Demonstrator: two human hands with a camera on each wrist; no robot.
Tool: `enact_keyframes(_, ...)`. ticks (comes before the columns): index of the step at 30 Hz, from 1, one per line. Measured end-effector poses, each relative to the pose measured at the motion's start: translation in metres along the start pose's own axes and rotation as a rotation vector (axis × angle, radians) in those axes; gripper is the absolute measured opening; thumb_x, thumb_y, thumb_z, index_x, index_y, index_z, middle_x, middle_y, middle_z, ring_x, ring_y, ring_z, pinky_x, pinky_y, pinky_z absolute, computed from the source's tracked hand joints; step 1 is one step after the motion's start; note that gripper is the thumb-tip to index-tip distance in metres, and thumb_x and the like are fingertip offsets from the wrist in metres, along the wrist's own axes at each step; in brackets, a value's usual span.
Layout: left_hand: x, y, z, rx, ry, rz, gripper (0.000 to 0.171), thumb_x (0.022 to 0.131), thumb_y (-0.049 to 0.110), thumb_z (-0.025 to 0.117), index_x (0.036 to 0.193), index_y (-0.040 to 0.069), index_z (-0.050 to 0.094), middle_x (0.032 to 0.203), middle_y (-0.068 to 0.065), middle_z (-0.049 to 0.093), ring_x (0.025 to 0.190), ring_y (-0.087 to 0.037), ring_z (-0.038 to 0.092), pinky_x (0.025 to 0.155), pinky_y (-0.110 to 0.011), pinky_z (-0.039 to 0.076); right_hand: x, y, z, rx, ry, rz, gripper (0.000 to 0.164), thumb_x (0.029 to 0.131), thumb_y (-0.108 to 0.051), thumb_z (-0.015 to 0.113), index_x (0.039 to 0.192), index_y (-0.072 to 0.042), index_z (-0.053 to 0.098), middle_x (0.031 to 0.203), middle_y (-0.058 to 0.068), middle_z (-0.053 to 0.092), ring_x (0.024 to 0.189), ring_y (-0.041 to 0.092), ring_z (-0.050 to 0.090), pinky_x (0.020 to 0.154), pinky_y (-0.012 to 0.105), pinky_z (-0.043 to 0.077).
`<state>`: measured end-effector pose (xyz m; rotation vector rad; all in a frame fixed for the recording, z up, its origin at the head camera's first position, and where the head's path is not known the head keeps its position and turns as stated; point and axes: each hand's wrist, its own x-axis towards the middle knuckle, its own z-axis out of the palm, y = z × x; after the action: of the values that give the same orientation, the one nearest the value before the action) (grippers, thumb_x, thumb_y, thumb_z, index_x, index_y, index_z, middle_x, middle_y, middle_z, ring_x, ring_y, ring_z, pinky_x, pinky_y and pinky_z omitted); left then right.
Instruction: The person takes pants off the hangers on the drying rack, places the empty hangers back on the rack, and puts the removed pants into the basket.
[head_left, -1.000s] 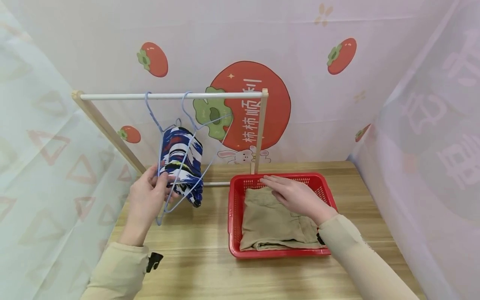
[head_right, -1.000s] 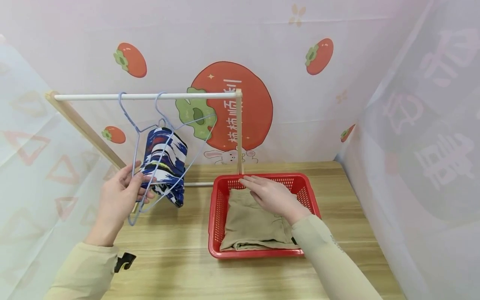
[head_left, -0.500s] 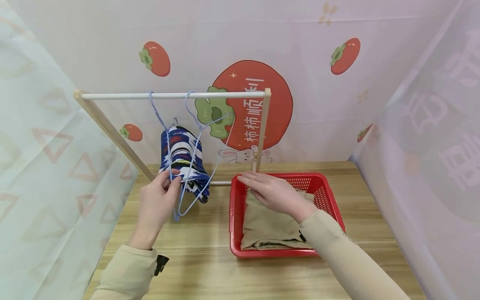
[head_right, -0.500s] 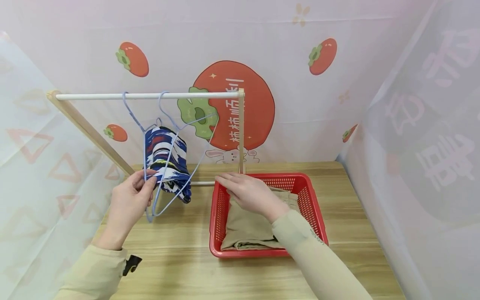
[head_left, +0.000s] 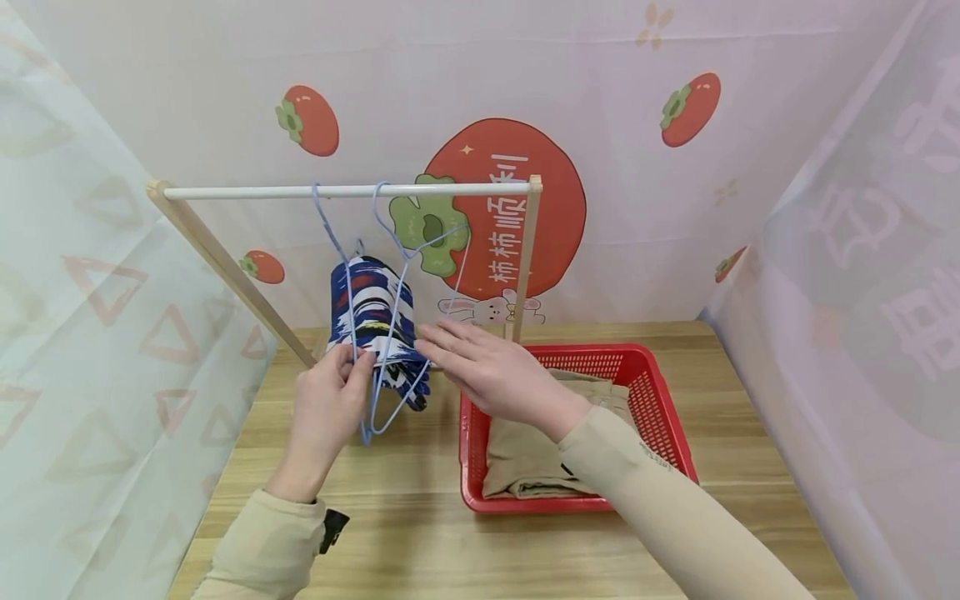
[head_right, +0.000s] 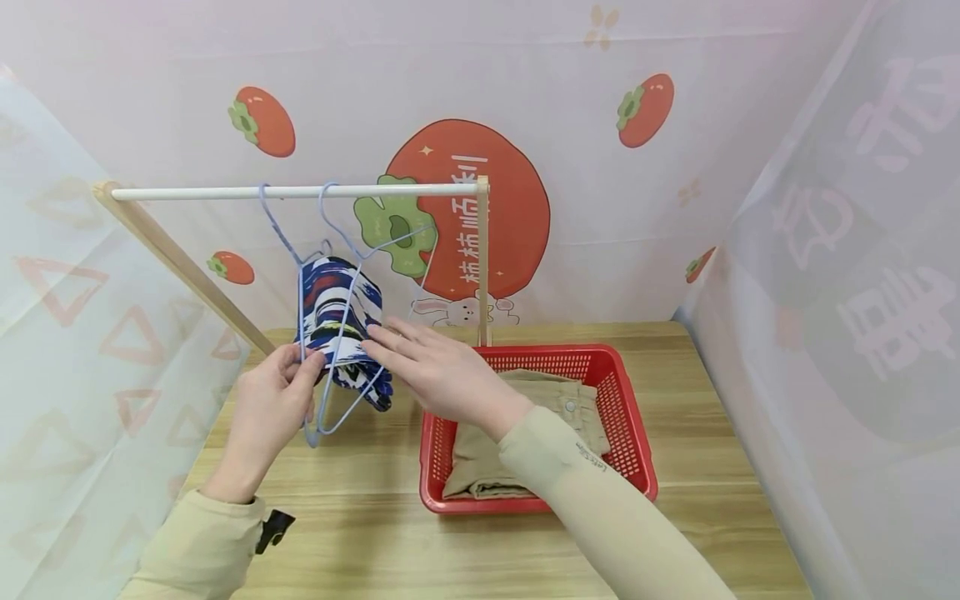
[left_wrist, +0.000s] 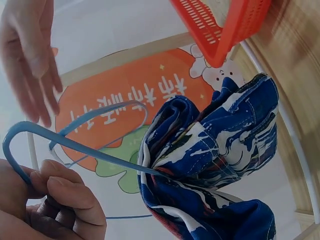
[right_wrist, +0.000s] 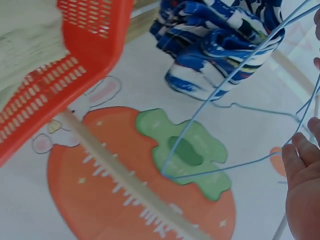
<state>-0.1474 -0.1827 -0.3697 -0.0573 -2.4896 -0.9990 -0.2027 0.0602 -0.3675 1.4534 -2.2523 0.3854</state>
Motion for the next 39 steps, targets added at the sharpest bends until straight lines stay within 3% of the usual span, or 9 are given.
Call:
enact_keyframes(6,0.000,0.002,0.001,0.042,0.003,0.026,0.027,0.100,0.011,0.065,0.075,0.005,0.057,0.051,0.003,0.042,0.041,-0.009,0.038,0.037,-0.023,0.026,0.019,-0.007,-0.003,-0.021,-0.072,-0.020,0.058,0.101,-0.011,0.064,0.156,-0.012,0.044,0.164,0.006,0.037,0.155,0.025,0.027,0.126,0.035,0.017)
enact_keyframes(11,0.001,0.002,0.002,0.049,0.000,0.050,0.028,0.100,0.010,0.065,0.073,0.006,0.056,0.050,0.004,0.040,0.040,-0.007,0.036,0.037,-0.023,0.025,0.030,-0.009,-0.002,-0.091,-0.104,-0.060,0.062,0.102,-0.014,0.062,0.159,-0.014,0.038,0.167,0.007,0.030,0.157,0.027,0.020,0.128,0.040,0.014)
enact_keyframes(18,0.000,0.003,0.001,0.031,-0.022,0.041,0.029,0.102,0.011,0.063,0.075,0.005,0.055,0.050,0.003,0.041,0.040,-0.008,0.039,0.036,-0.023,0.027,0.036,-0.006,0.003,-0.159,-0.214,-0.057,0.069,0.099,-0.014,0.066,0.160,-0.018,0.034,0.169,0.006,0.025,0.159,0.029,0.011,0.128,0.046,0.006)
enact_keyframes(25,-0.002,-0.001,-0.003,-0.014,-0.036,0.026,0.025,0.102,0.012,0.063,0.079,0.004,0.058,0.049,0.004,0.046,0.039,-0.006,0.048,0.035,-0.022,0.030,0.033,0.000,0.002,-0.192,-0.089,-0.096,0.044,0.105,-0.024,0.058,0.148,-0.016,0.054,0.159,0.008,0.045,0.155,0.031,0.025,0.128,0.046,0.013)
enact_keyframes(31,-0.003,-0.007,-0.012,-0.093,-0.093,-0.030,0.021,0.105,0.015,0.059,0.087,0.004,0.061,0.051,0.001,0.053,0.040,-0.010,0.052,0.037,-0.023,0.039,0.026,0.003,-0.003,-0.193,0.033,-0.135,0.027,0.102,-0.019,0.065,0.127,-0.012,0.067,0.143,0.009,0.062,0.146,0.031,0.043,0.125,0.043,0.025)
enact_keyframes(39,-0.006,-0.013,-0.030,-0.059,-0.110,-0.099,0.026,0.108,0.026,0.054,0.096,0.004,0.063,0.062,-0.005,0.061,0.049,-0.013,0.058,0.044,-0.023,0.045,0.004,0.011,-0.020,-0.217,0.107,-0.123,0.011,0.098,-0.015,0.070,0.106,-0.007,0.068,0.134,0.011,0.068,0.138,0.029,0.053,0.120,0.043,0.035)
